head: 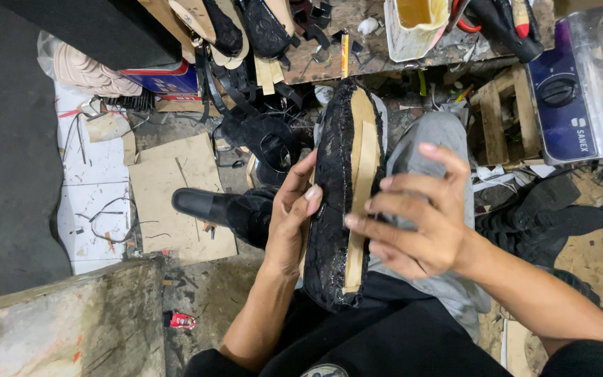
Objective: The person sits on the workshop floor holding a shoe upper with the sole, presses and rubs the black sole edge against the upper with their fingers to bond it, occasionally reaches to a container of glue on the workbench, and at one point places a finished shoe onto a shelf above before continuing to press the sole edge of another shoe.
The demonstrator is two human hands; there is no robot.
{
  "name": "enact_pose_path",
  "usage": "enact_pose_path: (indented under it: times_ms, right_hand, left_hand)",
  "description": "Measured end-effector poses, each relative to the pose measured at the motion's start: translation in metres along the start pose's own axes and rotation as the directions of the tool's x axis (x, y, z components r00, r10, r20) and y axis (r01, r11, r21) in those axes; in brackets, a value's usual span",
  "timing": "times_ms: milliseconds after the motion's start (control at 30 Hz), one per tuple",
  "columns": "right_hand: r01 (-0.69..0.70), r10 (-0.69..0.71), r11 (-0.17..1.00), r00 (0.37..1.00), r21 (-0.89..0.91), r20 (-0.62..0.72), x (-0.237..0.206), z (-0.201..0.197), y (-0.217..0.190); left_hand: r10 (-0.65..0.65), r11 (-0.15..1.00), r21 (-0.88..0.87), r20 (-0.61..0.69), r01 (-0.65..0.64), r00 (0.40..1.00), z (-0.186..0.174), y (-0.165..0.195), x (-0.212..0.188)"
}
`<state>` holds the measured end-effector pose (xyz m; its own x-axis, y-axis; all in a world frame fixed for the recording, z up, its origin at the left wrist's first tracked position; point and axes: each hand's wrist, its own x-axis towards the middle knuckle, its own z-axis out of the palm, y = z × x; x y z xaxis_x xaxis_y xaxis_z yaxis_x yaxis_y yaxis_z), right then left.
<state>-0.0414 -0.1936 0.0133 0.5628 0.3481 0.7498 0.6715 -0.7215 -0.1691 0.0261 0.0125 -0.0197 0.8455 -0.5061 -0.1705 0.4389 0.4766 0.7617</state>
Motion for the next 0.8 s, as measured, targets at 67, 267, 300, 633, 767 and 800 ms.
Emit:
enact_pose_path:
  times_ms: [67, 267, 300, 633, 767, 800]
  right_hand:
    - [-0.001, 0.001, 1.0, 1.0, 0.014, 0.013, 0.001, 0.0, -0.001]
    - [-0.156, 0.16, 0.975, 0.987, 0.16, -0.014, 0.004, 0.002, -0.006]
    - [-0.238, 0.246, 0.95, 0.969, 0.203, -0.016, 0.004, 0.001, -0.008]
    - [-0.592, 0.618, -0.095, 0.595, 0.8, 0.514, -0.004, 0.015, -0.017]
    - [-0.582, 0.663, -0.054, 0.587, 0.812, 0.465, -0.01, 0.016, -0.018]
    - [-0.553, 0.666, -0.073, 0.593, 0.83, 0.454, -0.011, 0.015, -0.018]
  left_hand:
    - [0.015, 1.0, 0.016, 0.003, -0.015, 1.0, -0.001, 0.0, 0.001]
    - [0.069, 0.996, 0.065, -0.034, -0.067, 0.997, -0.004, -0.005, 0.003]
    - [0.096, 0.994, 0.065, -0.053, -0.093, 0.994, -0.005, -0.007, 0.003]
    - [0.583, 0.734, 0.46, -0.049, -0.5, 0.811, 0.002, -0.012, 0.008]
    - [0.552, 0.735, 0.457, 0.025, -0.5, 0.833, 0.002, -0.019, 0.005]
    - [0.52, 0.753, 0.442, 0.053, -0.487, 0.853, 0.002, -0.018, 0.005]
